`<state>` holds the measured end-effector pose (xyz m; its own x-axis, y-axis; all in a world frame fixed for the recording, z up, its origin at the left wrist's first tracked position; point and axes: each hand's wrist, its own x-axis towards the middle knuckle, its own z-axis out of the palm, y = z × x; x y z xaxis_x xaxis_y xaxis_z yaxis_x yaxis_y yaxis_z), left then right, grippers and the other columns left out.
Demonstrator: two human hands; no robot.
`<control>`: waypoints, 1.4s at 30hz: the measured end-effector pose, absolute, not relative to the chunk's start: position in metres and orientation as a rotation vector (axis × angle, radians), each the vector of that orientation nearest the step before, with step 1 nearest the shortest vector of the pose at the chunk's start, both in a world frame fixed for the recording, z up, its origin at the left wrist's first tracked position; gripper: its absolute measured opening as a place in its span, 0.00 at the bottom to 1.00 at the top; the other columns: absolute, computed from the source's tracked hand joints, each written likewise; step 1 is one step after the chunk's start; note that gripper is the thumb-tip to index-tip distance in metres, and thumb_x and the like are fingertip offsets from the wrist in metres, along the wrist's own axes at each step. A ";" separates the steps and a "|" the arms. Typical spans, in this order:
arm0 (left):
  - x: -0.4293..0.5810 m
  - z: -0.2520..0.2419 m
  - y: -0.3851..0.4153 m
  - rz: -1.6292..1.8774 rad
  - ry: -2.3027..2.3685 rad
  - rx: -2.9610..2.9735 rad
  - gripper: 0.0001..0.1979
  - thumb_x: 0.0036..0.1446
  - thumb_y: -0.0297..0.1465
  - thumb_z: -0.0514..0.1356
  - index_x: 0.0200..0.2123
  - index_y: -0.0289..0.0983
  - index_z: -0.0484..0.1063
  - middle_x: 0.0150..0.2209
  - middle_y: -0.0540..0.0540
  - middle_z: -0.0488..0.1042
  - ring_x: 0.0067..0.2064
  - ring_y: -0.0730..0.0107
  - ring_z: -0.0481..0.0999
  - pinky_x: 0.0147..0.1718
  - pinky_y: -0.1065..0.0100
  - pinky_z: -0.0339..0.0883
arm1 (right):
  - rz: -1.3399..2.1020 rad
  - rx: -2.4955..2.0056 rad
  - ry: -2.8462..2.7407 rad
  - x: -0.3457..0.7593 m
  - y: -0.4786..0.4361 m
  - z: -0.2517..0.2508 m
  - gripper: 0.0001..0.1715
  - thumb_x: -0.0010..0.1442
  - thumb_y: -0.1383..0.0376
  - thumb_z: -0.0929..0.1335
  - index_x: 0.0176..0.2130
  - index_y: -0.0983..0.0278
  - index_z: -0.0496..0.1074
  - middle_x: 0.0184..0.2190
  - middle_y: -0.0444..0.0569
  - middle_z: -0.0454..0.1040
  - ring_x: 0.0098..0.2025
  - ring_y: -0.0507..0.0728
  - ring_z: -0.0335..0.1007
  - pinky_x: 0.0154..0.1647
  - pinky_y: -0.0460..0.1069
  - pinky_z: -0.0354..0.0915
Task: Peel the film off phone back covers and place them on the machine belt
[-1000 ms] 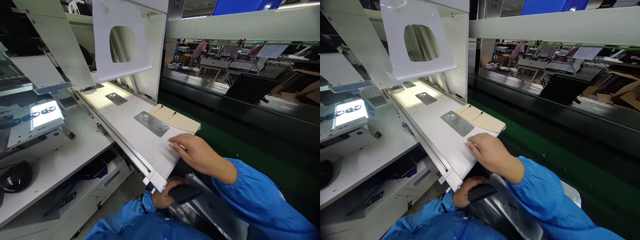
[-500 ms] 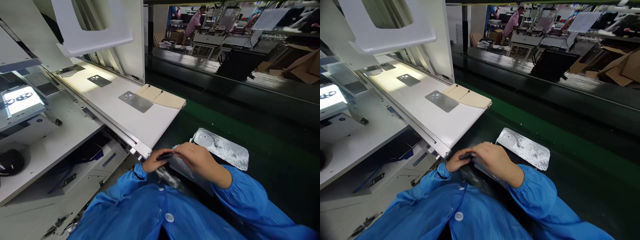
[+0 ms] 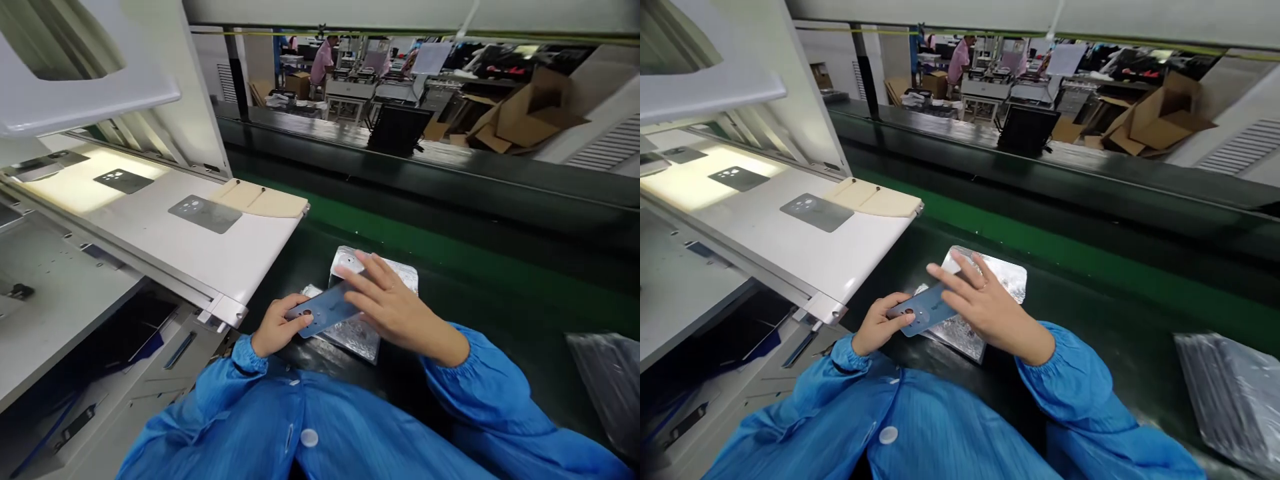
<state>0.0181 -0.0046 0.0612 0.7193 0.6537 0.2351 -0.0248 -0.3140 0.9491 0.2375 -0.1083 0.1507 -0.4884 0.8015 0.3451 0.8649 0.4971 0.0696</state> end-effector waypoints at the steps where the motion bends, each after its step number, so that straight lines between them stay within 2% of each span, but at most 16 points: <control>1: 0.023 0.067 -0.005 0.689 0.435 1.815 0.12 0.55 0.37 0.62 0.38 0.34 0.74 0.28 0.50 0.75 0.28 0.73 0.73 0.28 0.74 0.66 | -0.357 -1.430 -2.537 0.242 -0.115 0.150 0.14 0.61 0.76 0.59 0.44 0.64 0.64 0.63 0.55 0.56 0.67 0.66 0.39 0.59 0.67 0.54; 4: 0.042 0.080 -0.002 0.716 0.369 1.822 0.16 0.57 0.36 0.61 0.46 0.35 0.69 0.37 0.46 0.76 0.34 0.70 0.76 0.32 0.72 0.69 | -0.332 -1.546 -2.435 0.260 -0.130 0.148 0.15 0.58 0.75 0.59 0.46 0.66 0.63 0.56 0.61 0.63 0.59 0.65 0.56 0.52 0.62 0.63; 6: 0.057 0.086 0.004 0.861 0.374 1.783 0.25 0.54 0.39 0.63 0.52 0.37 0.61 0.47 0.41 0.71 0.42 0.65 0.75 0.33 0.70 0.70 | -0.310 -1.679 -2.189 0.277 -0.136 0.147 0.15 0.56 0.69 0.63 0.46 0.67 0.62 0.53 0.62 0.63 0.55 0.66 0.60 0.51 0.61 0.64; 8: 0.073 0.090 0.013 0.965 0.393 1.862 0.30 0.48 0.41 0.68 0.49 0.38 0.58 0.56 0.35 0.63 0.52 0.56 0.71 0.35 0.66 0.72 | -0.285 -1.817 -1.946 0.295 -0.137 0.146 0.18 0.54 0.64 0.67 0.45 0.65 0.61 0.52 0.61 0.63 0.54 0.67 0.60 0.50 0.61 0.63; 11: 0.097 0.094 0.029 0.849 0.460 2.192 0.30 0.39 0.42 0.72 0.40 0.38 0.60 0.64 0.32 0.52 0.63 0.43 0.57 0.46 0.53 0.70 | -0.046 -2.011 -1.862 0.313 -0.130 0.139 0.22 0.52 0.58 0.70 0.44 0.63 0.60 0.54 0.60 0.62 0.55 0.68 0.59 0.51 0.62 0.62; 14: 0.119 0.097 0.041 0.589 0.448 2.418 0.31 0.34 0.41 0.74 0.35 0.39 0.59 0.66 0.30 0.47 0.67 0.40 0.49 0.55 0.45 0.62 | 0.262 -2.237 -1.942 0.316 -0.120 0.132 0.27 0.51 0.53 0.72 0.44 0.63 0.61 0.62 0.60 0.54 0.63 0.73 0.47 0.57 0.66 0.56; 16: 0.130 0.099 0.046 0.443 0.407 2.506 0.31 0.33 0.40 0.75 0.34 0.39 0.59 0.67 0.30 0.47 0.67 0.41 0.49 0.54 0.45 0.63 | 0.339 -2.360 -1.966 0.314 -0.116 0.132 0.32 0.47 0.51 0.74 0.44 0.63 0.61 0.64 0.59 0.49 0.65 0.74 0.41 0.57 0.65 0.57; 17: 0.135 0.100 0.048 0.381 0.386 2.549 0.31 0.32 0.40 0.75 0.34 0.39 0.59 0.67 0.30 0.47 0.67 0.41 0.49 0.53 0.45 0.64 | 0.348 -2.401 -1.970 0.313 -0.115 0.133 0.33 0.46 0.52 0.75 0.44 0.63 0.61 0.64 0.59 0.50 0.64 0.74 0.44 0.55 0.63 0.60; 20: 0.145 0.106 0.052 0.244 0.345 2.678 0.30 0.33 0.41 0.74 0.34 0.39 0.60 0.67 0.32 0.47 0.67 0.42 0.48 0.51 0.47 0.67 | 0.335 -2.457 -1.983 0.311 -0.113 0.139 0.30 0.44 0.61 0.76 0.43 0.62 0.60 0.55 0.56 0.63 0.54 0.68 0.61 0.42 0.56 0.66; 22: 0.150 0.112 0.054 0.176 0.312 2.749 0.30 0.34 0.42 0.73 0.35 0.38 0.60 0.66 0.32 0.50 0.67 0.43 0.50 0.50 0.50 0.67 | 0.322 -2.454 -1.994 0.311 -0.113 0.143 0.27 0.45 0.68 0.74 0.42 0.61 0.60 0.48 0.51 0.67 0.48 0.64 0.65 0.35 0.52 0.65; 24: 0.155 0.118 0.055 0.114 0.274 2.811 0.31 0.35 0.42 0.73 0.37 0.37 0.60 0.60 0.33 0.60 0.63 0.46 0.58 0.48 0.54 0.68 | 0.304 -2.439 -2.007 0.313 -0.113 0.144 0.27 0.43 0.73 0.72 0.41 0.61 0.59 0.46 0.49 0.67 0.48 0.62 0.65 0.33 0.50 0.63; 26: 0.160 0.123 0.056 0.062 0.255 2.873 0.30 0.37 0.41 0.73 0.38 0.37 0.61 0.51 0.37 0.68 0.55 0.50 0.66 0.43 0.59 0.68 | 0.289 -2.422 -2.017 0.313 -0.113 0.143 0.28 0.43 0.73 0.73 0.41 0.61 0.59 0.47 0.48 0.66 0.48 0.61 0.64 0.32 0.49 0.61; 29: 0.165 0.127 0.056 0.023 0.255 2.938 0.29 0.38 0.41 0.72 0.38 0.37 0.61 0.44 0.42 0.70 0.48 0.55 0.70 0.39 0.63 0.67 | 0.261 -2.411 -2.011 0.313 -0.113 0.140 0.25 0.47 0.67 0.73 0.40 0.61 0.59 0.47 0.48 0.66 0.48 0.61 0.63 0.32 0.49 0.61; 34: 0.167 0.126 0.056 0.098 0.177 2.939 0.29 0.39 0.43 0.72 0.39 0.37 0.62 0.50 0.40 0.67 0.53 0.54 0.66 0.42 0.64 0.65 | 0.239 -2.424 -1.969 0.312 -0.112 0.138 0.21 0.51 0.63 0.73 0.40 0.61 0.59 0.44 0.48 0.67 0.45 0.61 0.64 0.31 0.50 0.60; 38: 0.167 0.123 0.057 0.055 0.148 2.973 0.28 0.41 0.41 0.71 0.40 0.36 0.62 0.46 0.40 0.69 0.50 0.54 0.69 0.40 0.64 0.65 | 0.242 -2.393 -1.989 0.315 -0.113 0.137 0.25 0.48 0.65 0.74 0.42 0.61 0.60 0.45 0.49 0.67 0.46 0.61 0.64 0.35 0.50 0.62; 42: 0.166 0.121 0.058 0.076 0.173 2.947 0.30 0.39 0.39 0.73 0.41 0.36 0.63 0.45 0.40 0.70 0.48 0.55 0.70 0.37 0.64 0.66 | 0.246 -2.384 -2.011 0.317 -0.114 0.137 0.27 0.44 0.68 0.74 0.42 0.62 0.60 0.44 0.49 0.67 0.46 0.61 0.64 0.39 0.51 0.63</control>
